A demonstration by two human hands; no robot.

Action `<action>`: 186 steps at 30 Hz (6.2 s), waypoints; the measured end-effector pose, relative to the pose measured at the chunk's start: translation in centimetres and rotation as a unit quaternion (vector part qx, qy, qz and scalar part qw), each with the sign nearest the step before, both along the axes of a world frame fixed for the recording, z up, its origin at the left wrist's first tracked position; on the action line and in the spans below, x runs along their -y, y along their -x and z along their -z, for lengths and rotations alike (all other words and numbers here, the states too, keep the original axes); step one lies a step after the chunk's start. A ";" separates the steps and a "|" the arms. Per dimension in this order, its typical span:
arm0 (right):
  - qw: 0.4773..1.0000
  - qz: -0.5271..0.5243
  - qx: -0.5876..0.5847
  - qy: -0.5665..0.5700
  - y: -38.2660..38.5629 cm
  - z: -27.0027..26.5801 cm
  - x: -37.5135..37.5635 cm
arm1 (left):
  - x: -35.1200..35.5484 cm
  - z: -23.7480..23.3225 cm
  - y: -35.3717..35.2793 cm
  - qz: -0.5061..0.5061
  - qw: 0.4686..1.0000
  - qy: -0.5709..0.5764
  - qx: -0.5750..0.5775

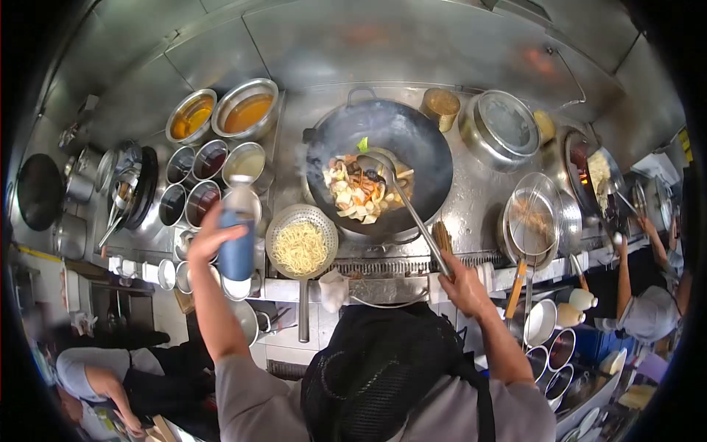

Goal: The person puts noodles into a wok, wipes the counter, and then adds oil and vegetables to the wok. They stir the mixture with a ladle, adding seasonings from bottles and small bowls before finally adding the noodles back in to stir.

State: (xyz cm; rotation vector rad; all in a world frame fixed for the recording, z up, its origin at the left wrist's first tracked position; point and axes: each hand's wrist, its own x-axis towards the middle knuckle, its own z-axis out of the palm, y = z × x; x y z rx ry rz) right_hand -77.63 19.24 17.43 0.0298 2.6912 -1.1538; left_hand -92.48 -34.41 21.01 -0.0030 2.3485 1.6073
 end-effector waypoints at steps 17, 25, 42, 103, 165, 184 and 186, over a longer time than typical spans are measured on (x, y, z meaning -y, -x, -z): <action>0.998 0.007 -0.028 0.054 1.6 3.3 -6.5 | -18.8 5.8 6.1 0.132 0.959 -0.061 0.243; 0.994 -0.028 -0.095 -0.037 3.6 1.6 -5.3 | -11.7 2.6 1.8 0.087 0.968 -0.006 0.234; 0.988 0.114 0.007 0.100 0.8 3.9 1.6 | -15.0 6.2 7.9 0.116 0.988 -0.074 0.067; 0.990 0.139 0.036 0.001 2.0 3.7 -2.0 | -6.8 10.7 -10.6 -0.291 0.900 0.140 -0.291; 0.852 -0.369 0.204 0.309 7.3 3.8 44.7 | -1.8 2.9 -38.4 -0.562 0.558 -0.433 -0.431; 0.909 -0.314 0.047 0.270 9.0 15.2 66.4 | 17.7 6.3 -43.2 -0.632 0.526 -0.340 -0.456; 0.906 -0.291 0.066 0.299 8.8 16.0 65.6 | 18.9 6.2 -42.2 -0.626 0.529 -0.339 -0.462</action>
